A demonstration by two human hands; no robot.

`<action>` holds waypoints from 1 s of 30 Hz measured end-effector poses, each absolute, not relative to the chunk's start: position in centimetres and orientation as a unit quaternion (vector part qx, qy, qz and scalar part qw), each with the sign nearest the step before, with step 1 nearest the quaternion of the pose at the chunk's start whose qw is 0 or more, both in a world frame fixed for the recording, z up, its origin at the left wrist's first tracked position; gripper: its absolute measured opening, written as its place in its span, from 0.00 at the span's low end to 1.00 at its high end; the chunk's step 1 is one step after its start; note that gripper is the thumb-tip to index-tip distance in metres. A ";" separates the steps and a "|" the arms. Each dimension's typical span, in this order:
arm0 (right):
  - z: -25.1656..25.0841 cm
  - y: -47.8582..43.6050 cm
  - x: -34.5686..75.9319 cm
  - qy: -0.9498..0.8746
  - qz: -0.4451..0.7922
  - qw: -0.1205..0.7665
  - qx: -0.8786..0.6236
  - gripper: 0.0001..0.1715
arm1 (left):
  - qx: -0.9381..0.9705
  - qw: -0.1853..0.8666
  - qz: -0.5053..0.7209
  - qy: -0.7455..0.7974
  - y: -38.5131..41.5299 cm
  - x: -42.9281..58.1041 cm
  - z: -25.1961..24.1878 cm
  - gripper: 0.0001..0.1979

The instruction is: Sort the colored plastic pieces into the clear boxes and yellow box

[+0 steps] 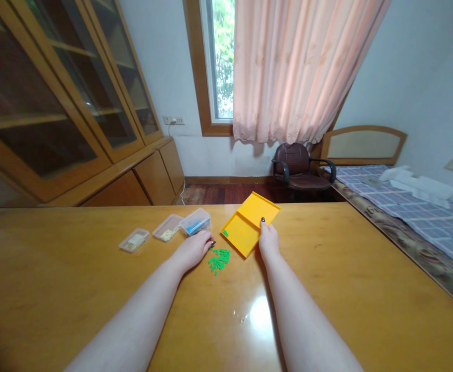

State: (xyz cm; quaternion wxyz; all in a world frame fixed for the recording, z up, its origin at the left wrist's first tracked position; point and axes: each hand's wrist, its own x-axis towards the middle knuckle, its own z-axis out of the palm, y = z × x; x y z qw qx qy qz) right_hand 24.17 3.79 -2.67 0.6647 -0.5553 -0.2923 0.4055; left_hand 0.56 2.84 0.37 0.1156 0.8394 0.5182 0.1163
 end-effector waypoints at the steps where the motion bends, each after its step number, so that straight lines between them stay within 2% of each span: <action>1: -2.6 3.7 24.1 -0.297 0.406 0.664 -0.554 0.24 | 0.842 0.112 0.112 0.516 2.8 0.4 0.4 0.11; 4: -2.6 3.6 24.0 -0.301 0.430 0.666 -0.530 0.23 | 0.838 0.107 0.100 0.525 2.7 0.1 0.7 0.13; 9: -2.6 3.7 24.1 -0.295 0.432 0.658 -0.542 0.22 | 0.842 0.132 0.069 0.519 2.4 0.2 1.5 0.10; 18: -2.1 3.5 23.9 -0.309 0.426 0.641 -0.559 0.22 | 0.839 0.072 0.058 0.537 2.5 0.6 0.9 0.08; 21: -2.0 3.4 23.7 -0.330 0.433 0.629 -0.555 0.23 | 0.839 0.074 0.086 0.533 2.6 0.9 0.9 0.09; 25: -2.2 3.3 23.3 -0.372 0.450 0.616 -0.529 0.26 | 0.847 0.065 0.182 0.495 2.3 1.5 1.3 0.11; 30: -2.0 3.2 23.0 -0.364 0.469 0.612 -0.522 0.23 | 0.860 0.088 0.228 0.449 2.3 1.7 1.0 0.11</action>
